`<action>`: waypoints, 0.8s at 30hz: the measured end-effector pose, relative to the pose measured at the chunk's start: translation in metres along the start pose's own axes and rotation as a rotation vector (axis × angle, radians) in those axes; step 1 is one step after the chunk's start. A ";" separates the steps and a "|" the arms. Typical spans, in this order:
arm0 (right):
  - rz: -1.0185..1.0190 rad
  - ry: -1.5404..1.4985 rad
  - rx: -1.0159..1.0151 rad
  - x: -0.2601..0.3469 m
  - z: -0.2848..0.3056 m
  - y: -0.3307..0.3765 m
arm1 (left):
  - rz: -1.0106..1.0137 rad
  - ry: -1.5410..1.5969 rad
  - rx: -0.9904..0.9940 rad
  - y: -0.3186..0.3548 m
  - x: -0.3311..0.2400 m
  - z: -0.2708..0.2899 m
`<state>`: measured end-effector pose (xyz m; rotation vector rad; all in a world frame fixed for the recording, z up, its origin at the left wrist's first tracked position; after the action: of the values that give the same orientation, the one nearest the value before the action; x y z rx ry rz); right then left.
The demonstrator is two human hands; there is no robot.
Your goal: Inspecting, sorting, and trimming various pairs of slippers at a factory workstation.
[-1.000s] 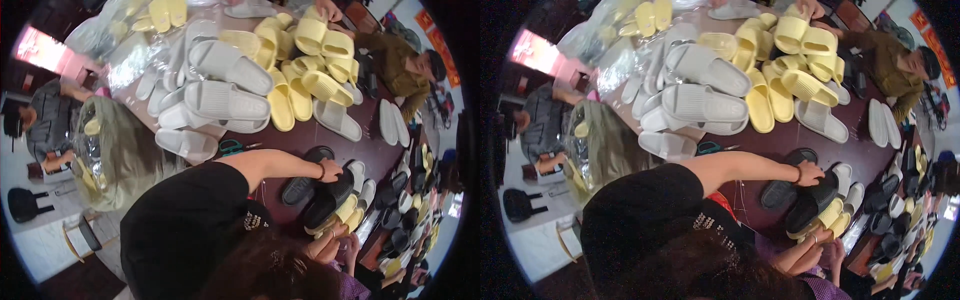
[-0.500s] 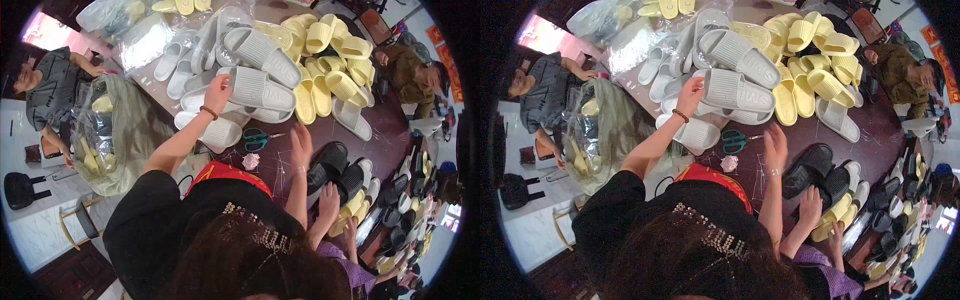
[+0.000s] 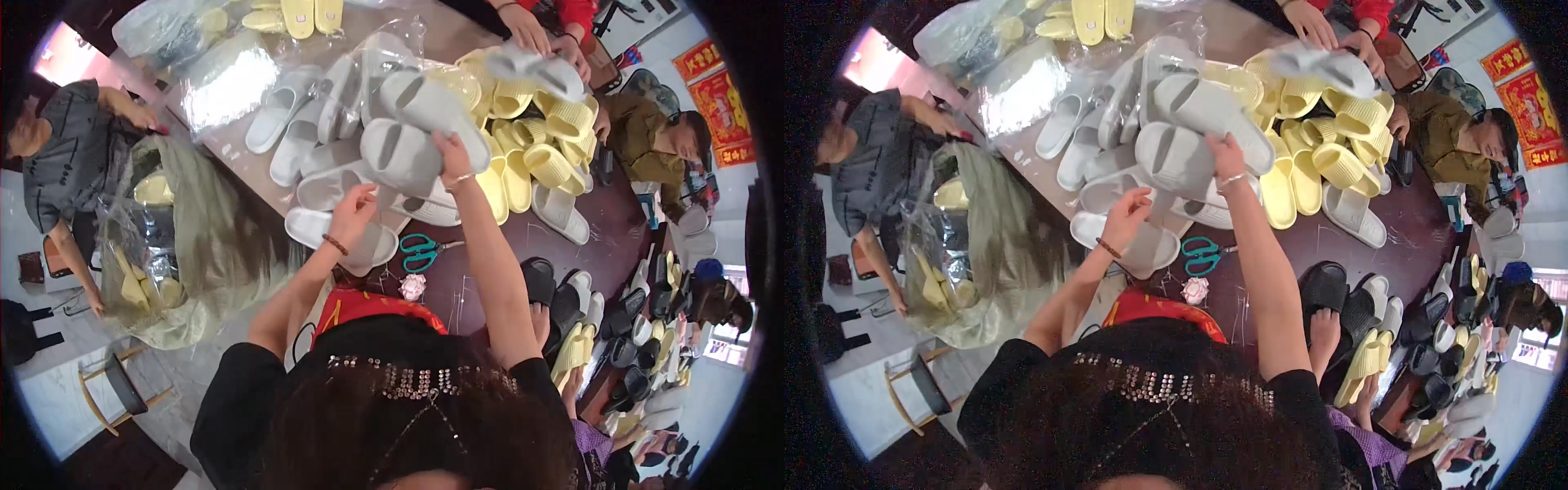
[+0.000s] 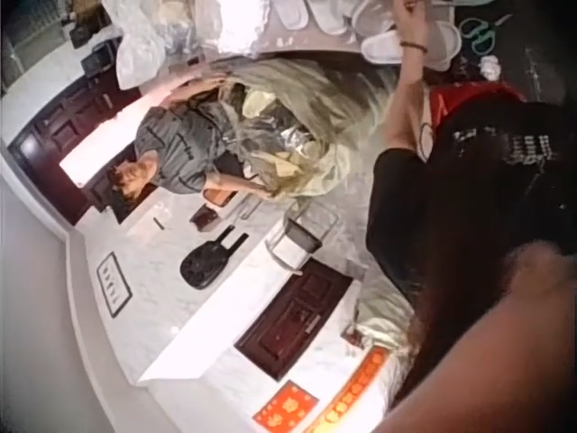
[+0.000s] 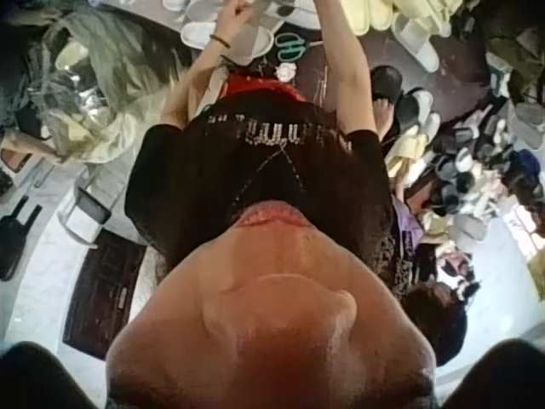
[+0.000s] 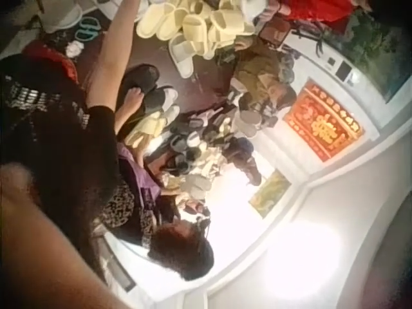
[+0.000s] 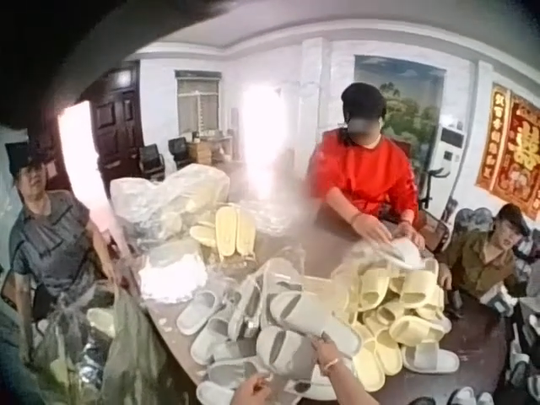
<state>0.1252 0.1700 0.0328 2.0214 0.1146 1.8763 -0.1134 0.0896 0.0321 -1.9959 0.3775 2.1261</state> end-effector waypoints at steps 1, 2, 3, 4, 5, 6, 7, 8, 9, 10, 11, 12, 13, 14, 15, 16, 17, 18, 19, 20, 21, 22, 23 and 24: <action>0.056 -0.102 -0.048 0.014 0.001 0.016 | 0.022 -0.004 -0.026 0.007 0.003 0.004; 0.111 -0.208 -0.112 0.028 0.006 0.039 | 0.045 0.006 -0.034 0.014 0.009 0.002; 0.253 -0.188 -0.088 0.037 0.013 0.060 | 0.004 -0.061 -0.030 0.020 0.017 0.000; 0.396 -0.169 -0.064 0.047 0.021 0.082 | -0.038 -0.130 -0.023 0.027 0.024 -0.004; 0.233 -0.469 -0.070 0.062 0.029 0.109 | -0.090 -0.198 -0.001 0.035 0.027 -0.009; 0.064 -0.776 -0.079 0.066 0.039 0.126 | -0.074 -0.202 0.020 0.040 0.029 -0.016; 0.053 -0.787 -0.100 0.057 0.050 0.141 | -0.071 -0.321 0.134 0.046 0.030 -0.025; 0.068 -0.834 -0.114 0.053 0.061 0.160 | -0.085 -0.437 0.250 0.052 0.027 -0.036; 0.083 -0.882 -0.117 0.048 0.068 0.175 | -0.101 -0.556 0.357 0.057 0.025 -0.045; 0.087 -0.891 -0.126 0.038 0.075 0.188 | -0.103 -0.562 0.369 0.060 0.026 -0.052; 0.014 -0.946 -0.178 0.024 0.082 0.200 | -0.240 -0.639 0.375 0.063 0.028 -0.061; -0.061 -1.003 -0.228 0.006 0.088 0.212 | -0.377 -0.714 0.380 0.066 0.033 -0.070; -0.061 -1.008 -0.230 -0.011 0.092 0.223 | -0.511 -0.786 0.376 0.070 0.037 -0.076; -0.062 -1.064 -0.234 -0.028 0.095 0.234 | -0.509 -0.790 0.380 0.072 0.042 -0.082; -0.054 -1.123 -0.245 -0.044 0.098 0.241 | -0.517 -0.862 0.364 0.070 0.049 -0.090; -0.049 -1.131 -0.253 -0.055 0.097 0.248 | -0.523 -0.933 0.347 0.070 0.053 -0.097; -0.056 -1.179 -0.284 -0.067 0.094 0.254 | -0.530 -1.004 0.330 0.071 0.058 -0.100; -0.055 -1.228 -0.323 -0.077 0.092 0.259 | -0.546 -1.002 0.348 0.070 0.059 -0.103; -0.052 -1.278 -0.361 -0.085 0.091 0.264 | -0.556 -1.013 0.381 0.069 0.060 -0.102; -0.035 -1.288 -0.377 -0.092 0.093 0.268 | -0.569 -1.022 0.416 0.069 0.062 -0.101; -0.069 -1.320 -0.424 -0.099 0.097 0.268 | -0.582 -1.032 0.448 0.066 0.063 -0.101; -0.103 -1.353 -0.471 -0.104 0.101 0.267 | -0.603 -1.029 0.467 0.062 0.068 -0.100; -0.131 -1.392 -0.529 -0.111 0.106 0.269 | -0.586 -0.991 0.440 0.059 0.071 -0.098; -0.104 -1.409 -0.556 -0.116 0.111 0.269 | -0.569 -0.953 0.416 0.056 0.074 -0.097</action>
<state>0.1692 -0.1394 0.0066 2.2982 -0.5779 0.0670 -0.0444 0.0034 -0.0446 -0.6173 0.0511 2.0817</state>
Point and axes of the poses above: each hand's wrist, its own y-axis away from the middle knuckle, its own z-axis out of the back of the hand, x = y × z, the point moved 1 cm from there along -y, towards the middle knuckle, and after that the axes turned 1 degree about -z, right-handed, at the moved point
